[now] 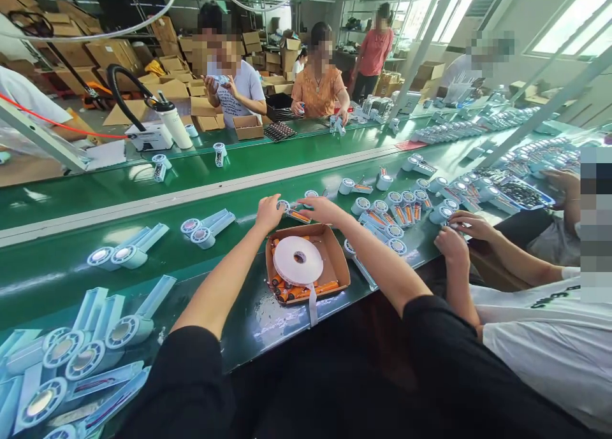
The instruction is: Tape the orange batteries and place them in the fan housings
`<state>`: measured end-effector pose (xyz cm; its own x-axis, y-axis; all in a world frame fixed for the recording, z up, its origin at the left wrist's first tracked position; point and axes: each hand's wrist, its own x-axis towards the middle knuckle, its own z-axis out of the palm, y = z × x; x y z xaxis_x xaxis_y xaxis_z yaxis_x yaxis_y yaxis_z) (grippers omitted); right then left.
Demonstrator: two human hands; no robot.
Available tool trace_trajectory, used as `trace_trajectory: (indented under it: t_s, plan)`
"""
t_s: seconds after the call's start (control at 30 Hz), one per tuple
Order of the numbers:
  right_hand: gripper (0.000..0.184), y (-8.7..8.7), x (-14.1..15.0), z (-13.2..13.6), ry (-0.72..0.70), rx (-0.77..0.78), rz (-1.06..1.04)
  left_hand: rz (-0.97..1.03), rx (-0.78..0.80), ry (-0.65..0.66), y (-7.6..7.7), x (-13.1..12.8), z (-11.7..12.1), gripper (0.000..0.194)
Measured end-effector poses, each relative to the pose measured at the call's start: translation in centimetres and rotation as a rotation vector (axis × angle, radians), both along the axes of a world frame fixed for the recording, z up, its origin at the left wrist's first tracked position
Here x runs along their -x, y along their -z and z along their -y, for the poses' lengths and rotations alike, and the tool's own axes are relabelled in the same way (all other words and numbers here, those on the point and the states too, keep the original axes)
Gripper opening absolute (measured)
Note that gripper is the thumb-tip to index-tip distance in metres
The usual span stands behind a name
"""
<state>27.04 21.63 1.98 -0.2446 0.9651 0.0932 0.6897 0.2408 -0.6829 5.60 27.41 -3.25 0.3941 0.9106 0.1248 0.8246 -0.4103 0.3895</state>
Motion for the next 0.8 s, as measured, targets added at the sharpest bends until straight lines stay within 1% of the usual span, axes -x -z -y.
trace_trajectory:
  t_s: [0.07,0.13,0.2,0.23,0.27,0.33,0.43,0.47,0.5,0.57,0.6,0.67,0.7,0.73,0.77,0.8]
  plan:
    - [0.032,0.9,-3.1,3.9,0.07,-0.046,-0.099,-0.003,0.003,0.095,-0.6,1.2,3.3,0.055]
    - [0.036,2.7,-6.0,8.4,0.204,-0.127,-0.318,-0.044,0.057,0.299,-1.0,1.9,7.1,0.059]
    - [0.043,4.8,-8.1,12.7,0.289,-0.11,-0.45,-0.144,0.129,0.512,-1.3,1.9,10.6,0.056]
    - [0.046,5.6,-8.7,14.5,0.32,-0.086,-0.493,-0.205,0.164,0.568,-1.5,1.9,12.0,0.054]
    - [0.05,6.2,-9.1,16.0,0.347,-0.061,-0.524,-0.262,0.192,0.589,-1.8,1.8,13.1,0.054]
    - [0.053,6.8,-9.3,17.9,0.387,-0.032,-0.562,-0.322,0.225,0.565,-2.5,2.0,14.4,0.055]
    - [0.052,6.2,-8.6,18.9,0.412,-0.031,-0.585,-0.274,0.214,0.531,-3.6,3.5,15.6,0.053]
    - [0.051,5.8,-8.1,19.1,0.409,-0.025,-0.595,-0.232,0.179,0.481,-3.9,4.3,16.2,0.053]
    - [0.05,5.5,-7.3,19.2,0.393,-0.004,-0.608,-0.185,0.121,0.401,-4.0,5.1,16.9,0.055]
    - [0.049,4.9,-5.1,19.5,0.297,0.098,-0.644,-0.083,-0.06,0.207,-4.0,6.5,18.7,0.059]
    - [0.052,4.8,-3.6,19.7,0.207,0.18,-0.669,-0.037,-0.16,0.134,-3.8,7.1,19.6,0.061]
    - [0.065,4.7,-0.1,20.1,-0.024,0.365,-0.71,0.027,-0.301,0.062,-3.3,8.2,21.3,0.062]
    - [0.064,4.7,1.6,20.4,-0.139,0.438,-0.706,0.045,-0.33,0.041,-3.0,8.7,21.9,0.062]
    - [0.055,4.7,3.1,20.6,-0.25,0.482,-0.672,0.061,-0.339,0.009,-2.7,9.3,22.4,0.062]
    - [0.045,4.6,4.2,20.8,-0.364,0.496,-0.606,0.084,-0.333,-0.045,-2.4,10.0,22.7,0.062]
    - [0.04,4.4,4.9,20.8,-0.487,0.484,-0.514,0.123,-0.318,-0.121,-2.0,10.8,23.0,0.062]
